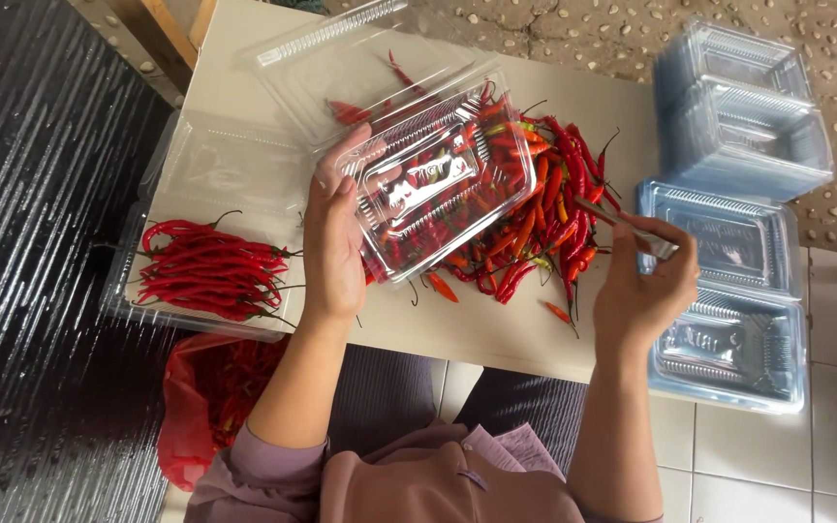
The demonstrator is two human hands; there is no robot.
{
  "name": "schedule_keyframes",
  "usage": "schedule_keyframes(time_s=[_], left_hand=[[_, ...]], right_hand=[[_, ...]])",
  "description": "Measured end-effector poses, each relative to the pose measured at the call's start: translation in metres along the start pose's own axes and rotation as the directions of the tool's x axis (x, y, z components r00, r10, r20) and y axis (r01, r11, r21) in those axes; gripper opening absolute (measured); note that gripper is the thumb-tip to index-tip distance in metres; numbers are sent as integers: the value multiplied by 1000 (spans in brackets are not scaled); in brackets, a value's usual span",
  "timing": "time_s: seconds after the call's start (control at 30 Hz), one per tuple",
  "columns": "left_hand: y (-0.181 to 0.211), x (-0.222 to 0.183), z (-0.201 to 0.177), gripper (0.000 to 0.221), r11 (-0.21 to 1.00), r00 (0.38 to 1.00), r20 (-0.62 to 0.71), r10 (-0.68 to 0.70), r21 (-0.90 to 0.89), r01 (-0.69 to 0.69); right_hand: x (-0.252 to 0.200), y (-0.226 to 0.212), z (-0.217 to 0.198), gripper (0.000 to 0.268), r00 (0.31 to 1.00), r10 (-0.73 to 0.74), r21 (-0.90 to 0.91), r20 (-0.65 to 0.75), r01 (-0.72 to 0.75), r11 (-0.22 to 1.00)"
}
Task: The person sorts red chili peppers from a pile on a table into a plastic container using tongs.
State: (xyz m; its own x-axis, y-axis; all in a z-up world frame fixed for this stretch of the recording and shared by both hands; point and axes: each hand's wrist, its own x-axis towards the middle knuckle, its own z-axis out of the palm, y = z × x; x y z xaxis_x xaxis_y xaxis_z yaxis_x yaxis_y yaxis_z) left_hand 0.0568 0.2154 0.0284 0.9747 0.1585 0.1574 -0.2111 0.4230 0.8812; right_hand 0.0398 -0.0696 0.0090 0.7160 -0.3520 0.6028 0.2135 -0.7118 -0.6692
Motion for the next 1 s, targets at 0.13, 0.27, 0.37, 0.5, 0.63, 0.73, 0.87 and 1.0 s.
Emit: schedule_keyframes(time_s=[0.13,0.27,0.37,0.5,0.63,0.73,0.87,1.0], left_hand=[[16,-1,3,60,995,998,6,-61,85,60],[16,-1,4,58,995,998,10,-57,86,56],[16,1,6,58,994,996,23,-85,66,83],[7,2,5,54,1000,996,88,-1,20,-1],[0,3,7,48,996,987,160,-29,-80,42],[-2,5,9,49,999,975,221,-32,-31,40],[1,4,11,54,947,928,254,-272,-101,306],[3,6,9,53,925,909,272,-315,-127,358]], right_hand=[[9,-10,-9,16,996,84,198,-24,-78,977],[13,1,-20,19,967,247,505,-57,-186,843],[17,1,-28,18,969,239,563,-66,-162,810],[23,4,-34,21,970,226,628,-85,-124,768],[28,-6,-38,19,974,202,637,-104,-91,765],[31,-10,-35,27,984,147,638,-98,-52,768],[32,-13,-36,29,1000,-23,654,21,4,757],[34,-14,-42,28,977,-110,583,181,-16,812]])
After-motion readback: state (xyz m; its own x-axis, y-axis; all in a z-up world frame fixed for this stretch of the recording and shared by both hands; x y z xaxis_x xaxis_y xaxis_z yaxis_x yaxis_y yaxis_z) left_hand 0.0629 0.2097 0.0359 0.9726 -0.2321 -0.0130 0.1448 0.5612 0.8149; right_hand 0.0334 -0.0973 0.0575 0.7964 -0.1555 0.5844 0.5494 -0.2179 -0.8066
